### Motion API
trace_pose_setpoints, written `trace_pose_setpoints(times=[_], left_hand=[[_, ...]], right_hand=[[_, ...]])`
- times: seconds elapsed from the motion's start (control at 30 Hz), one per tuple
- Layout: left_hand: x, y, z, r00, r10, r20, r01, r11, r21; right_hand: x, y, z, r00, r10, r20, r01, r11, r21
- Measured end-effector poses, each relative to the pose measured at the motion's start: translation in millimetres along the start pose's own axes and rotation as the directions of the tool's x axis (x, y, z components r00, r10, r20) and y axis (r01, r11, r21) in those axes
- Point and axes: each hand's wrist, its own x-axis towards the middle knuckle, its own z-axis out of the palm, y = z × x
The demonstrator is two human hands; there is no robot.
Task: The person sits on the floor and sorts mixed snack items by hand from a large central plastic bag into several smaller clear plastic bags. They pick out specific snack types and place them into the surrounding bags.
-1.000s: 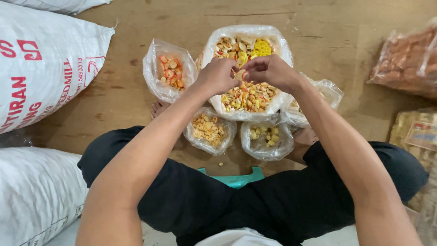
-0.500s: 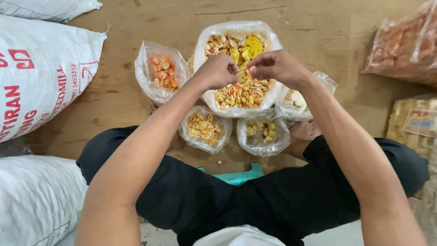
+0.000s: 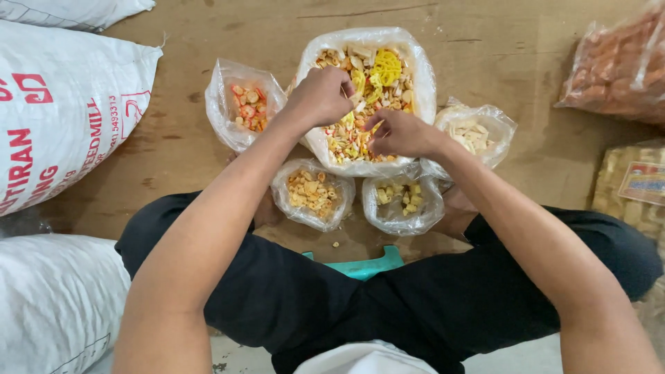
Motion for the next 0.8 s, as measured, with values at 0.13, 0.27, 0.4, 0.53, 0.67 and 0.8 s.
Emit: trace_pose_setpoints(times=[0.13,0.27,0.4,0.53,0.67,0.8], left_hand=[[5,-9,-12,1.000,0.013,-0.028,-0.013,1.000,0.006],[9,-25,-26,0.997,0.043,-0.072,-0.042,0.999,0.012],[-14,-25,-57,0.986,-0.162,0.036,0.156,0.979,0.132],[-14,-61,-66,0.960,-0.276,0.038,0.259,0.935,0.244],[0,-97,-69,0.906,-0.398,-0.142,0.401,0.701,0.590],[11,-112,-62,0.859,-0.508,-0.065,0.440,0.668,0.600]], right_hand=[[1,-2,24,0.986,-0.050,0.160,0.041,0.997,0.059],[3,3,30,0.957,-0.065,0.283,-0.007,0.969,0.247],[-2,-3,13,0.975,-0.010,0.223,-0.035,0.980,0.194],[2,3,-10,0.996,0.002,0.089,-0.019,0.981,0.194],[17,18,-27,0.974,0.100,-0.203,-0.116,0.991,-0.070],[67,75,-22,0.925,-0.142,-0.352,-0.163,0.688,-0.707]])
